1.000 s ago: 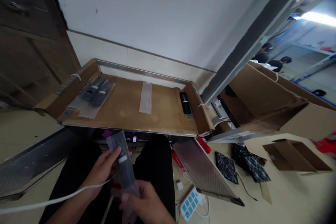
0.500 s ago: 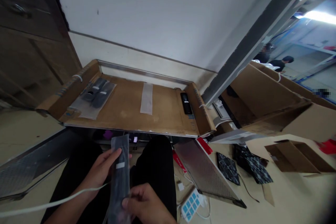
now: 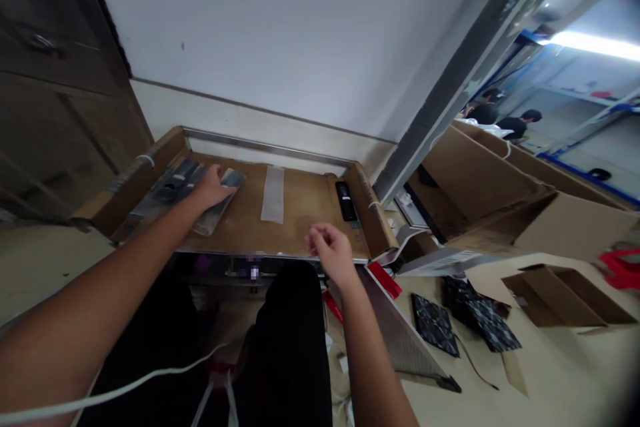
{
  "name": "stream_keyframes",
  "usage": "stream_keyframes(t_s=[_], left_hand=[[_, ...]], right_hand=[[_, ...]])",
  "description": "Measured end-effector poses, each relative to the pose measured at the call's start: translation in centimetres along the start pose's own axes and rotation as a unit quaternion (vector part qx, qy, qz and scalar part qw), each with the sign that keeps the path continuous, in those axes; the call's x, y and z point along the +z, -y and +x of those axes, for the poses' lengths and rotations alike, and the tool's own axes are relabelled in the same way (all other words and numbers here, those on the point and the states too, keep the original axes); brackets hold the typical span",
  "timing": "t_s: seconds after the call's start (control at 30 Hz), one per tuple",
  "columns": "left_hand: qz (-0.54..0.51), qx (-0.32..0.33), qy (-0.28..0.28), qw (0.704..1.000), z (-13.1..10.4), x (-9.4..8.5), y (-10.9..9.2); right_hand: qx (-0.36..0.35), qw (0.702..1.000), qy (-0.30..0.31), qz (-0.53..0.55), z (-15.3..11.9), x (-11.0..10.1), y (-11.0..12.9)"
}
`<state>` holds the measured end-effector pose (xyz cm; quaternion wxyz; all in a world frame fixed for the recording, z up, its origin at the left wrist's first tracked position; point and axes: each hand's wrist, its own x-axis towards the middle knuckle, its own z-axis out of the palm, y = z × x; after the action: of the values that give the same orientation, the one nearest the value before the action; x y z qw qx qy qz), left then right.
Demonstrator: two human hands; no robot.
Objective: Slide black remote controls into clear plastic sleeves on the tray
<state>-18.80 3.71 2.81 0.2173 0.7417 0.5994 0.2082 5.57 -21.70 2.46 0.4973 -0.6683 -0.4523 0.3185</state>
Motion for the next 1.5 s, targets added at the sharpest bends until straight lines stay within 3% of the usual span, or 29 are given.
stream_keyframes(t_s=[0.07, 0.17, 0.27, 0.43, 0.6, 0.7, 0.8, 0.9, 0.97, 1.2, 1.33, 1.4, 1.5], left_hand=[[0.072, 0.035, -0.003, 0.997, 0.1, -0.1, 0.0], [0.169, 0.112, -0.032, 0.979, -2.1, 0.2, 0.2], [0.217, 0.139, -0.06, 0.964, -4.0, 1.4, 0.7], [0.216, 0.137, -0.097, 0.962, -4.3, 3.3, 1.6], [0.211, 0.122, -0.136, 0.96, -3.6, 3.4, 1.6], [0.186, 0.131, -0.164, 0.96, -4.1, 3.3, 1.1], [0.119, 0.21, -0.181, 0.953, -5.4, 3.8, 0.2], [0.062, 0.3, -0.115, 0.945, -6.8, 4.9, -0.7], [0.036, 0.31, -0.067, 0.948, -7.4, 5.3, -1.0], [-0.001, 0.218, 0.0, 0.976, -7.7, 5.1, -0.6], [-0.002, 0.198, 0.001, 0.98, -7.2, 4.7, -0.9], [-0.034, 0.203, -0.021, 0.978, -8.6, 4.5, -0.9], [-0.115, 0.199, -0.073, 0.97, -14.3, 4.9, -0.3]], right_hand=[[-0.065, 0.983, -0.116, -0.127, 3.9, -1.5, -0.7], [-0.15, 0.903, -0.245, -0.32, 7.4, -2.4, -2.9], [-0.156, 0.849, -0.26, -0.432, 8.9, -2.0, -5.2], [-0.09, 0.817, -0.299, -0.485, 10.3, -1.4, -6.3], [-0.051, 0.839, -0.311, -0.444, 12.0, -1.9, -6.6], [-0.098, 0.873, -0.281, -0.385, 12.7, -2.4, -7.4], [-0.171, 0.899, -0.238, -0.326, 13.1, -2.8, -8.2], [-0.196, 0.904, -0.221, -0.309, 13.5, -2.9, -8.7], [-0.183, 0.906, -0.217, -0.314, 13.6, -2.8, -8.9], [-0.162, 0.904, -0.204, -0.34, 13.6, -2.4, -8.7], [-0.149, 0.901, -0.213, -0.347, 13.6, -2.3, -8.4], [-0.147, 0.9, -0.213, -0.352, 13.5, -2.3, -8.4], [-0.15, 0.897, -0.21, -0.358, 13.5, -2.3, -8.3]])
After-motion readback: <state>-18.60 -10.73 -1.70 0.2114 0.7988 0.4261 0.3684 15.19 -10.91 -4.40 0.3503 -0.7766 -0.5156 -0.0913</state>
